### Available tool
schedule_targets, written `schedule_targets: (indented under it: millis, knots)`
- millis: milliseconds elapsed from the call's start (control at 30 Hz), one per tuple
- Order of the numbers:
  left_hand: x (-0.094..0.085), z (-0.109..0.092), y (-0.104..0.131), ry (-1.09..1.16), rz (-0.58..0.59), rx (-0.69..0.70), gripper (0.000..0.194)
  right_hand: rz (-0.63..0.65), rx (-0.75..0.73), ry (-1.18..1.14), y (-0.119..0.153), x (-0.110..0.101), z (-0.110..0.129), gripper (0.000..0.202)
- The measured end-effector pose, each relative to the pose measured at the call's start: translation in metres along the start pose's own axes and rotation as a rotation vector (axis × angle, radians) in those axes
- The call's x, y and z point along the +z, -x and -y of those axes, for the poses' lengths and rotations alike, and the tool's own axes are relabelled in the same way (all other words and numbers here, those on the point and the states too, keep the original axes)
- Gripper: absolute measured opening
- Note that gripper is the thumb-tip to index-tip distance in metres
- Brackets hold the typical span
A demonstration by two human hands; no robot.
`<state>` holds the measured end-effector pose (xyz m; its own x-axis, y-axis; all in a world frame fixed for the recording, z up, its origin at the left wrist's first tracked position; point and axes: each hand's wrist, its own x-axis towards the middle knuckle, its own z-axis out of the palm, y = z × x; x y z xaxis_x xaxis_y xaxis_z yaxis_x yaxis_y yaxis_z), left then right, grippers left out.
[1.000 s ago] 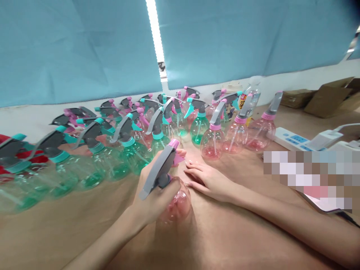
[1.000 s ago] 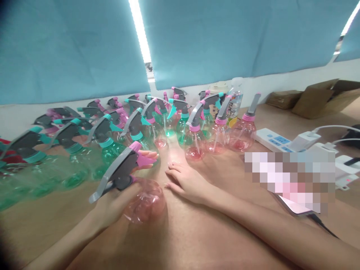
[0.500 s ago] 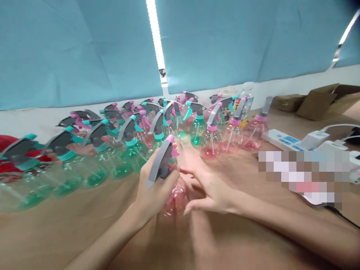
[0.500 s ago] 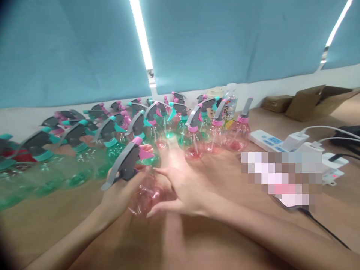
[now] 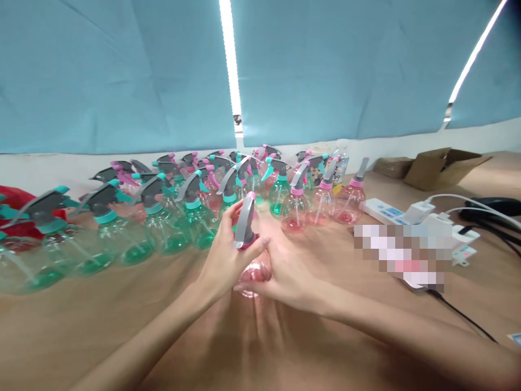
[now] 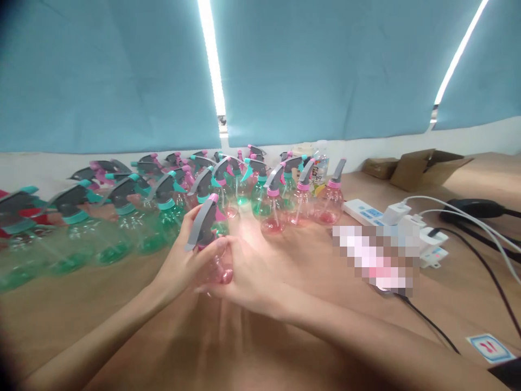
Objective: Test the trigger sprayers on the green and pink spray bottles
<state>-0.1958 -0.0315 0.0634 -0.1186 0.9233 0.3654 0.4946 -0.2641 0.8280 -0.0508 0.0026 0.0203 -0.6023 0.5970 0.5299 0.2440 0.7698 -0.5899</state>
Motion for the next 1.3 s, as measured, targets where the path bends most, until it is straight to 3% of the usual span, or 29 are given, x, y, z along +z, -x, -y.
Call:
schedule_targets:
  millis: [100,233,400,600,767,967,1067,1133,1233,1300]
  knots:
    - [-0.002,0.013,0.011,0.026,0.024,-0.013,0.064,-0.016,0.080,0.005,-0.005,-0.011,-0.012,0.072]
    - [-0.004,0.036,0.029,-0.071,-0.011,-0.166,0.049,-0.060,0.251,0.159,-0.019,-0.018,-0.035,0.072]
    - [-0.009,0.053,0.037,-0.232,-0.037,-0.150,0.027,-0.135,0.178,0.299,-0.039,-0.011,-0.059,0.083]
    - [-0.009,0.058,0.039,-0.291,0.012,-0.125,0.019,-0.184,0.080,0.272,-0.059,-0.001,-0.075,0.074]
    - [-0.008,0.058,0.040,-0.295,0.046,-0.121,0.017,-0.196,0.097,0.250,-0.068,0.005,-0.082,0.082]
    - [-0.009,0.052,0.038,-0.277,0.070,-0.150,0.014,-0.234,0.123,0.212,-0.060,0.008,-0.068,0.091]
    - [-0.004,0.047,0.035,-0.123,0.099,-0.215,0.014,-0.252,0.100,0.189,-0.042,0.002,-0.050,0.082]
    - [0.005,0.043,0.032,0.135,0.141,-0.341,0.014,-0.232,0.041,0.147,-0.030,-0.001,-0.037,0.067]
    - [0.024,0.032,0.028,0.590,0.301,-0.562,0.018,-0.189,-0.016,0.059,-0.018,-0.003,-0.019,0.048]
    - [0.038,0.022,0.028,0.771,0.426,-0.613,0.028,-0.182,0.015,0.016,-0.015,-0.003,-0.011,0.042]
